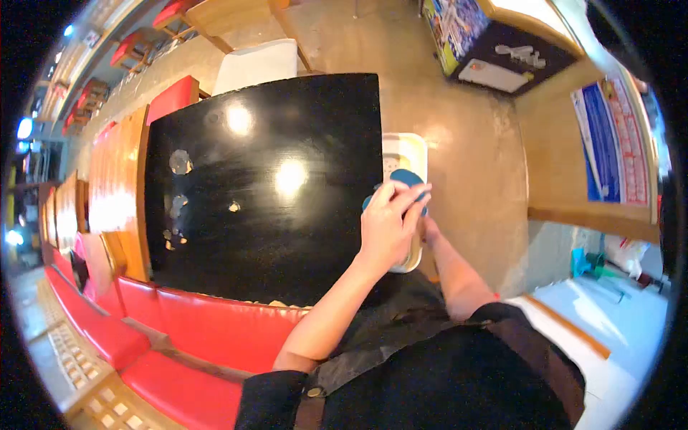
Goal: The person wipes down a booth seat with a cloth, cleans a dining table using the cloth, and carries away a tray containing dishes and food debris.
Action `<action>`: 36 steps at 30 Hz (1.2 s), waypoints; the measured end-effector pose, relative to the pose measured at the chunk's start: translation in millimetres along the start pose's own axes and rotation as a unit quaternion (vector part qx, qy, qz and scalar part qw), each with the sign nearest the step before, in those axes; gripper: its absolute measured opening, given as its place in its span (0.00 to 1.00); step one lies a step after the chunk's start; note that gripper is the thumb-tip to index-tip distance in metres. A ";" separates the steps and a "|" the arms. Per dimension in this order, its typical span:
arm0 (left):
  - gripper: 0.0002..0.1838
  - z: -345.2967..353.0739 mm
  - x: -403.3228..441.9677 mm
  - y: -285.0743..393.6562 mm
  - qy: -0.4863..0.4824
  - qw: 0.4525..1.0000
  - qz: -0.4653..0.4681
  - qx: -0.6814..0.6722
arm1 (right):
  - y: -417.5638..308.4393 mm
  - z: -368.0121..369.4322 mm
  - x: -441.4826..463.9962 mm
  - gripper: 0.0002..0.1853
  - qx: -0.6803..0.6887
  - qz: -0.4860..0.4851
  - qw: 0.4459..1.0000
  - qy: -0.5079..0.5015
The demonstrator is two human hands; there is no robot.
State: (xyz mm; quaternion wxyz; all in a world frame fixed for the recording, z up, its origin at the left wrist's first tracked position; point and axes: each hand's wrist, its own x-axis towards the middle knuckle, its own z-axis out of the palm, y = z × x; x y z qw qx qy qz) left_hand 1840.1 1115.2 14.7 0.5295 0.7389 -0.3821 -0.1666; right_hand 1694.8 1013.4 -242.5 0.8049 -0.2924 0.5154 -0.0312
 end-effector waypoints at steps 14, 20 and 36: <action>0.18 -138.3 11.9 -30.9 0.061 0.957 -0.258 0.117 | 43.4 -60.2 60.9 0.33 -0.188 -0.005 0.980 0.067; 0.16 -113.2 -28.3 -72.9 -0.169 0.949 -0.256 0.074 | 43.9 -61.6 62.6 0.34 -0.138 0.005 0.990 0.031; 0.41 -11.0 -17.1 -128.6 0.033 0.858 -0.377 0.348 | 30.2 -38.2 33.4 0.35 -0.005 0.031 0.999 0.040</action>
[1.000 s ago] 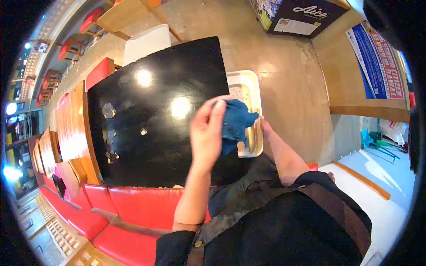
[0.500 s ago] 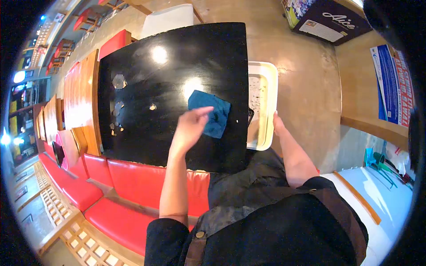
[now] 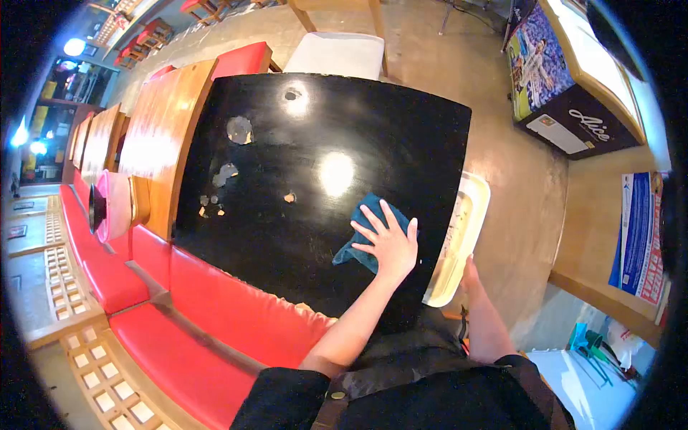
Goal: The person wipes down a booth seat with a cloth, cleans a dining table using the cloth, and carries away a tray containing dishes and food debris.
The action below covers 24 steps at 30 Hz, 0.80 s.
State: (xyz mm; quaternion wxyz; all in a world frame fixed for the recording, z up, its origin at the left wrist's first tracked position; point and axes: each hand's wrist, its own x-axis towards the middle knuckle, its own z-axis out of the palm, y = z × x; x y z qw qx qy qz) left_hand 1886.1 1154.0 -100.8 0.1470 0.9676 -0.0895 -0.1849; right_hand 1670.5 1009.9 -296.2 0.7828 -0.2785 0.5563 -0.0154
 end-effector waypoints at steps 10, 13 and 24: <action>0.30 -58.7 214.2 -53.6 0.233 0.965 0.113 0.037 | -17.3 19.5 -28.0 0.35 -0.068 0.010 0.998 0.007; 0.34 -77.4 295.2 -81.8 0.288 0.950 0.107 0.062 | -19.5 22.7 -32.2 0.35 -0.056 0.048 0.995 0.066; 0.29 -154.6 509.7 -214.5 0.273 0.960 0.049 0.038 | -12.7 30.6 -28.6 0.35 -0.112 0.026 0.979 0.171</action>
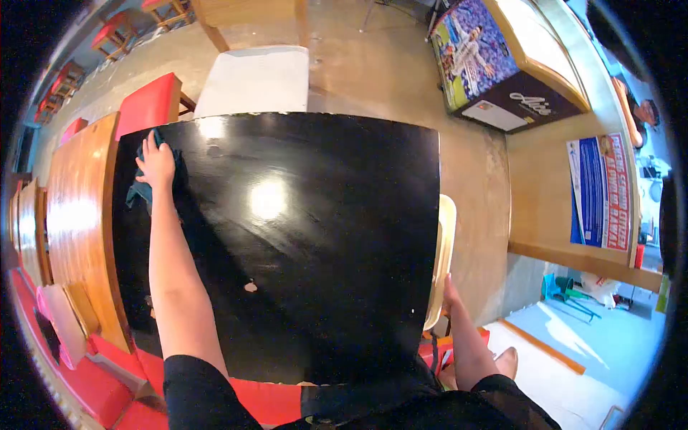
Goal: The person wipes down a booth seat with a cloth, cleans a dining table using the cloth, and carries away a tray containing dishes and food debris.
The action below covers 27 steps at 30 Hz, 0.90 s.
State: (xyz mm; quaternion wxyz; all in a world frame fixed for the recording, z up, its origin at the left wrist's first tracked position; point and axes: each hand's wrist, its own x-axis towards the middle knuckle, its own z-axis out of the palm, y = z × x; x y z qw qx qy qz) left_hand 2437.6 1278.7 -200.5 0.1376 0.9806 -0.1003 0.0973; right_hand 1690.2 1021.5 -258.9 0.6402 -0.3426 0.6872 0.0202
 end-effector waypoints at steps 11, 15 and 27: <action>0.32 -31.6 -214.6 318.7 -0.078 0.908 0.400 -0.093 | 7.6 -11.5 15.7 0.36 -0.114 -0.072 0.991 0.008; 0.28 -2.3 -283.2 413.9 -0.092 0.844 0.472 -0.237 | 12.8 -13.0 19.0 0.35 -0.112 -0.131 0.985 0.012; 0.11 -71.2 -481.5 353.4 -0.309 0.706 0.614 -0.171 | 20.0 -29.8 38.3 0.33 -0.038 -0.126 0.979 -0.153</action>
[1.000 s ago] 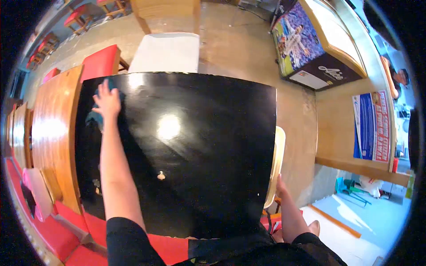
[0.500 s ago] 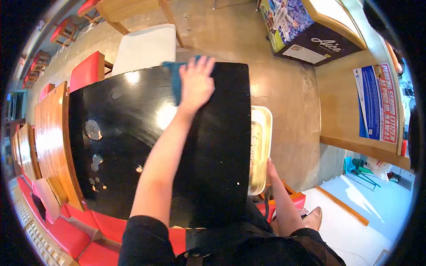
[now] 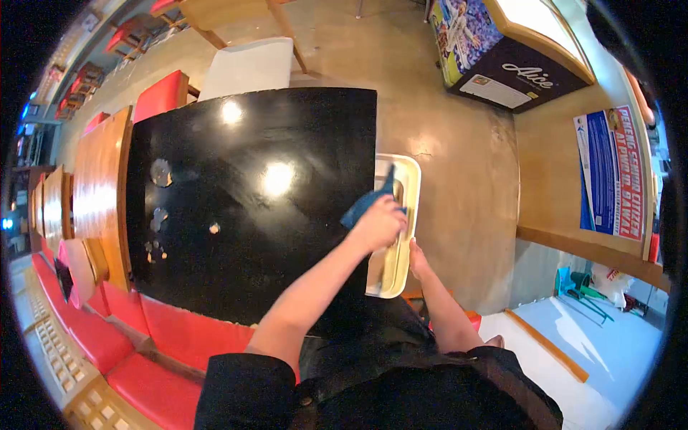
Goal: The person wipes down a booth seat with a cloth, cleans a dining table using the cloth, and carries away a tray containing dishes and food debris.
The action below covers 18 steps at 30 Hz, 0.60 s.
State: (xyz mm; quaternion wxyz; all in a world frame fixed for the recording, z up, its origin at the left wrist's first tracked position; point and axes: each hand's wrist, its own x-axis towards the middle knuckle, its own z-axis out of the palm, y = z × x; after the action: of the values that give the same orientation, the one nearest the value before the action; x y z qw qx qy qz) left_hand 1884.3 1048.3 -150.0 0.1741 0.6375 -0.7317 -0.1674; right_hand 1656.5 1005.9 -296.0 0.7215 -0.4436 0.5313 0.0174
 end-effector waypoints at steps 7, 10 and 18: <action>0.23 -72.3 -46.0 20.7 0.343 0.884 -0.209 -0.240 | -1.2 0.7 2.8 0.33 0.116 0.053 0.989 -0.079; 0.25 -138.3 -111.2 -7.0 0.392 0.851 -0.323 -0.136 | -3.9 0.9 8.0 0.34 0.113 0.065 0.989 -0.076; 0.24 -69.9 -242.9 -118.4 0.459 0.754 -0.459 0.100 | -13.8 4.3 2.1 0.33 0.078 0.063 0.994 -0.032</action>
State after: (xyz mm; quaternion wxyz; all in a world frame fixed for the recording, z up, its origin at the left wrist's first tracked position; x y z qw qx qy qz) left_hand 2051.4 1271.9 -153.6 0.3267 0.9107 -0.1956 0.1599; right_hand 1667.5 999.3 -288.9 0.7678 -0.3510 0.5348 0.0357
